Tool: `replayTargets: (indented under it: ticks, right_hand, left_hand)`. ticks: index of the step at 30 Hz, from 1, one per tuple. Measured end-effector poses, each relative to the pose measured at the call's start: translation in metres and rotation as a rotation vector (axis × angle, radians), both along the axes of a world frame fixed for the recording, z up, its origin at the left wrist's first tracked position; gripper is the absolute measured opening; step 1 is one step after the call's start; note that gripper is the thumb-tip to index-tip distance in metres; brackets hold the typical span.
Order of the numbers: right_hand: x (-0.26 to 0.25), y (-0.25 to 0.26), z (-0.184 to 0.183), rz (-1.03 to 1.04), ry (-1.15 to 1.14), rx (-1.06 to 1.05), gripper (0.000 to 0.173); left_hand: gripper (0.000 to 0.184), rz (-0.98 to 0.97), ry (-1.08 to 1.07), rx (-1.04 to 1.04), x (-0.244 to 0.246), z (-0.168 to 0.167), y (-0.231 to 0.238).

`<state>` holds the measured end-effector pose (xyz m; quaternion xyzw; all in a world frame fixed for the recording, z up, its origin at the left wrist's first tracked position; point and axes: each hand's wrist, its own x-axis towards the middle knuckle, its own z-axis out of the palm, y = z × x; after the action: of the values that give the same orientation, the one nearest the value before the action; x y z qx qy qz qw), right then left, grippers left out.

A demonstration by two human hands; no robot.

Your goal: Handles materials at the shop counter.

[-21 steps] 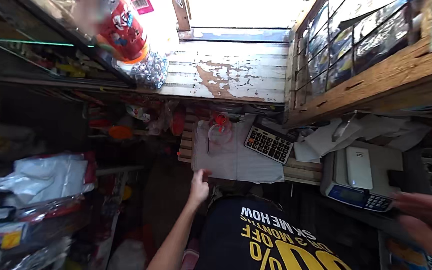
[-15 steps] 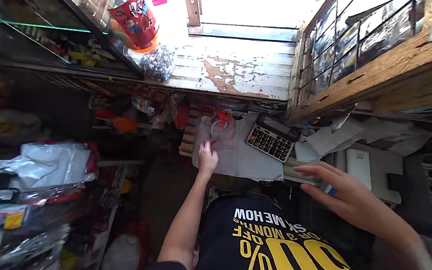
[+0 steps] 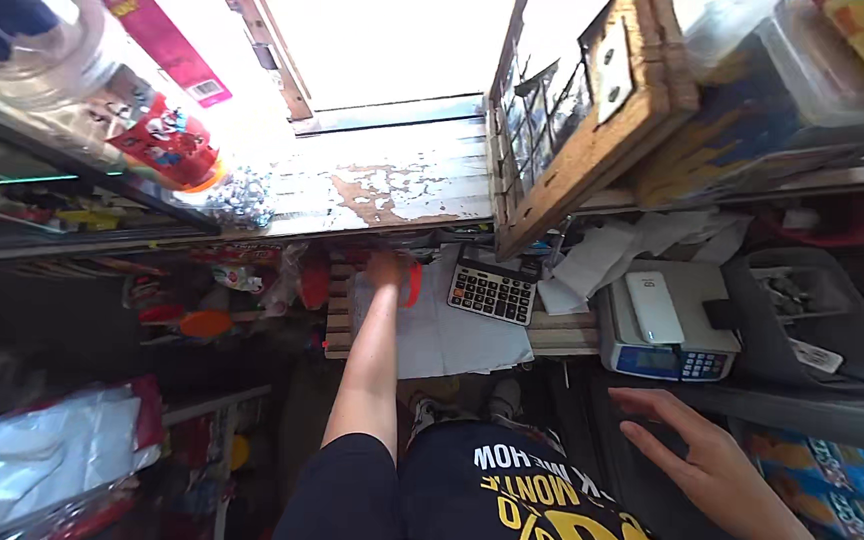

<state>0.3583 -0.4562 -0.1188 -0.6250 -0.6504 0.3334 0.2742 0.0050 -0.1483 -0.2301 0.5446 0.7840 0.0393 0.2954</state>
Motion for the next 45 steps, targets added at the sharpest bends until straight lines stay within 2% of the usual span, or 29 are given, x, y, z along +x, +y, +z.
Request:
replayTargets:
  ticks: [5, 9, 12, 14, 16, 20, 21, 25, 28, 30, 34, 36, 38, 40, 42, 43, 45]
  right_hand:
    - [0.001, -0.003, -0.007, -0.024, 0.020, -0.013, 0.044]
    - [-0.017, 0.027, -0.011, 0.125, 0.043, 0.022, 0.039]
    - [-0.032, 0.051, -0.015, 0.245, 0.068, 0.028, 0.035]
    - [-0.042, 0.065, -0.016, 0.302, 0.078, 0.033, 0.032]
    - [-0.052, 0.080, -0.015, 0.355, 0.106, 0.064, 0.029]
    - [-0.082, 0.111, 0.003, 0.407, 0.156, 0.223, 0.031]
    - [-0.089, 0.117, 0.009, 0.412, 0.167, 0.272, 0.033]
    - [-0.100, 0.131, 0.035, 0.597, 0.196, 0.392, 0.036]
    - [-0.099, 0.135, 0.048, 0.763, 0.202, 0.403, 0.026]
    - [-0.097, 0.134, 0.053, 0.793, 0.212, 0.413, 0.022]
    - [-0.092, 0.125, 0.054, 0.615, 0.196, 0.474, 0.021]
    - [-0.089, 0.121, 0.053, 0.508, 0.129, 0.527, 0.022]
    - [-0.085, 0.118, 0.052, 0.440, 0.020, 0.543, 0.023]
    - [-0.081, 0.118, 0.049, 0.405, -0.062, 0.508, 0.027]
    - [-0.076, 0.120, 0.047, 0.400, -0.099, 0.420, 0.031]
    - [-0.074, 0.121, 0.047, 0.408, -0.103, 0.386, 0.033]
    - [-0.074, 0.123, 0.046, 0.437, -0.091, 0.364, 0.034]
  left_hand:
    - [0.040, -0.004, 0.047, -0.016, 0.006, -0.002, -0.001]
    - [0.031, -0.041, 0.114, 0.020, 0.007, -0.011, 0.000]
    - [0.025, -0.027, 0.018, 0.117, 0.002, -0.001, -0.009]
    - [0.020, -0.030, -0.118, 0.248, -0.002, 0.016, -0.026]
    - [0.017, -0.048, -0.347, 0.352, -0.005, 0.038, -0.051]
    - [0.026, -0.098, -1.046, 0.158, 0.000, 0.093, -0.111]
    - [0.026, -0.119, -1.164, 0.097, 0.005, 0.104, -0.124]
    - [0.026, -0.308, -1.351, -0.061, 0.021, 0.132, -0.154]
    - [0.029, -0.389, -1.361, -0.110, 0.029, 0.140, -0.164]
    - [0.027, -0.378, -1.377, -0.125, 0.032, 0.142, -0.169]
    - [0.017, -0.288, -1.443, -0.051, 0.028, 0.133, -0.178]
    - [0.018, -0.242, -1.438, 0.020, 0.021, 0.122, -0.179]
    - [0.028, -0.211, -1.282, 0.095, 0.007, 0.104, -0.178]
    - [0.043, -0.218, -0.947, 0.141, -0.012, 0.091, -0.176]
    - [0.047, -0.185, -0.651, 0.225, -0.022, 0.087, -0.179]
    - [0.046, -0.190, -0.631, 0.286, -0.021, 0.091, -0.183]
    - [0.043, -0.283, -0.762, 0.387, -0.005, 0.108, -0.196]
